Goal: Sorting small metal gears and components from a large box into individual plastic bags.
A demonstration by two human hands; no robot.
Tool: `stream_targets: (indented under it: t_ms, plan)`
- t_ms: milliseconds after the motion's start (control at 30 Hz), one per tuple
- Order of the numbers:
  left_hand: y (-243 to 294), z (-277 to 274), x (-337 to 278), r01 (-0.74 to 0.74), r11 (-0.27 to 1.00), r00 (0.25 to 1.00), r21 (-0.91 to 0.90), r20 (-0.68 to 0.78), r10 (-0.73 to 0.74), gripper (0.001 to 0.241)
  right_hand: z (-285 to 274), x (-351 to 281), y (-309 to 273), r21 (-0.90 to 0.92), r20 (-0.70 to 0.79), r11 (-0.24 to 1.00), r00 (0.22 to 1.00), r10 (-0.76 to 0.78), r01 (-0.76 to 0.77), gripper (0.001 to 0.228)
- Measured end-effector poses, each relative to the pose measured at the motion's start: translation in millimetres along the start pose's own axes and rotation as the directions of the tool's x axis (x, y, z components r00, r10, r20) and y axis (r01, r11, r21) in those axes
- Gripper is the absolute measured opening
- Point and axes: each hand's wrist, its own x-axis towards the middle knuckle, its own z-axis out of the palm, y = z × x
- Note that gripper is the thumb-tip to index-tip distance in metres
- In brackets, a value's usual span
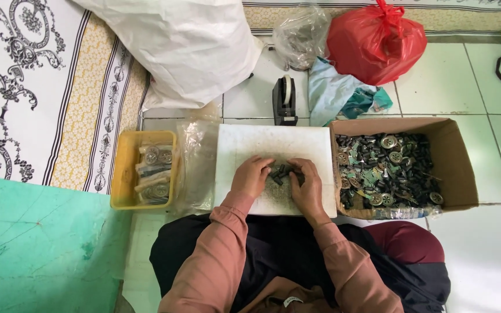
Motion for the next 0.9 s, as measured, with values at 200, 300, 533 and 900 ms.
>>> stream_targets:
  t_ms: [200, 300, 533, 900]
  plan:
    - [25, -9, -13, -0.198, 0.979, 0.98, 0.04, -0.027, 0.199, 0.025, 2, -2, 11, -0.005, -0.019, 1.0, 1.0, -0.007, 0.007, 0.032]
    - [25, 0, -15, -0.241, 0.958, 0.966, 0.155, -0.052, 0.251, 0.019, 1, -1, 6, 0.029, -0.011, 1.0, 1.0, -0.004, 0.004, 0.039]
    - [7, 14, -9, -0.197, 0.945, 0.969, 0.263, -0.097, 0.229, 0.016, -1, -3, 0, 0.005, -0.02, 1.0, 1.0, 0.0, 0.0, 0.04]
    - [22, -8, -16, -0.149, 0.986, 0.987, 0.074, -0.051, 0.153, 0.051, -2, -3, -4, -0.164, -0.061, 0.986, 0.997, -0.054, 0.043, 0.044]
